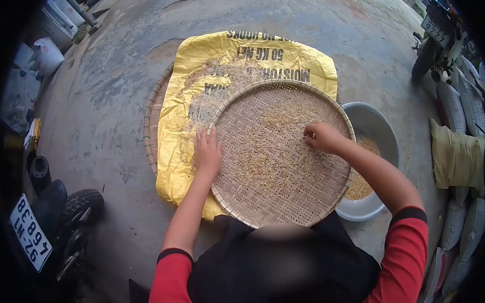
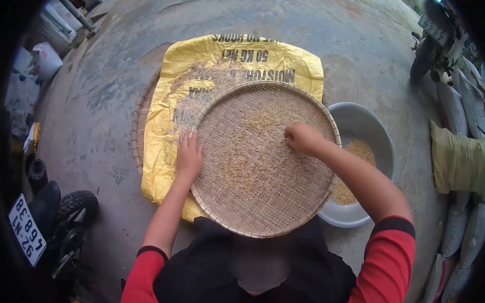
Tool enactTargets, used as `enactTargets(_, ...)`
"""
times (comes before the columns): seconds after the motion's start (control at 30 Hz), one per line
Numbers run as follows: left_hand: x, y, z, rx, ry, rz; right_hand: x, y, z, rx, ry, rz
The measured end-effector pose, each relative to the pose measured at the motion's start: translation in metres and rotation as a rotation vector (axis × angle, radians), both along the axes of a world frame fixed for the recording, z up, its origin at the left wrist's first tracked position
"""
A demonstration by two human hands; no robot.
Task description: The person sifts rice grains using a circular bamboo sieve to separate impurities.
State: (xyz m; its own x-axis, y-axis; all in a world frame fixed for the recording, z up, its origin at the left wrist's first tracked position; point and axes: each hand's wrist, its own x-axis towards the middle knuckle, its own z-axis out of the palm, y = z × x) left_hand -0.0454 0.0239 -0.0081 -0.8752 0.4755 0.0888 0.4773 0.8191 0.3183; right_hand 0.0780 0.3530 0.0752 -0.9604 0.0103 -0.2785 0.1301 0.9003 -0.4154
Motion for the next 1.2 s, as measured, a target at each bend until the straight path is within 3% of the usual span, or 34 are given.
enactTargets(0.23, 0.0, -0.003, -0.006, -0.056, 0.036, -0.038, -0.031, -0.005, -0.01, 0.008, -0.128, -0.225)
enactTargets(0.47, 0.003, -0.001, 0.001, -0.042, 0.014, -0.031, -0.021, -0.005, -0.021, 0.051, -0.047, -0.237)
enactTargets(0.57, 0.004, 0.0, 0.001, -0.041, 0.012, -0.026, -0.015, -0.002, -0.026, -0.046, 0.044, -0.273)
enactTargets(0.87, 0.003, 0.0, -0.002, -0.019, 0.041, -0.035, -0.002, -0.02, -0.013, -0.102, 0.129, -0.218)
enactTargets(1.2, 0.002, -0.001, -0.004, 0.011, 0.041, -0.034, -0.009, -0.018, -0.027, 0.083, 0.193, -0.036)
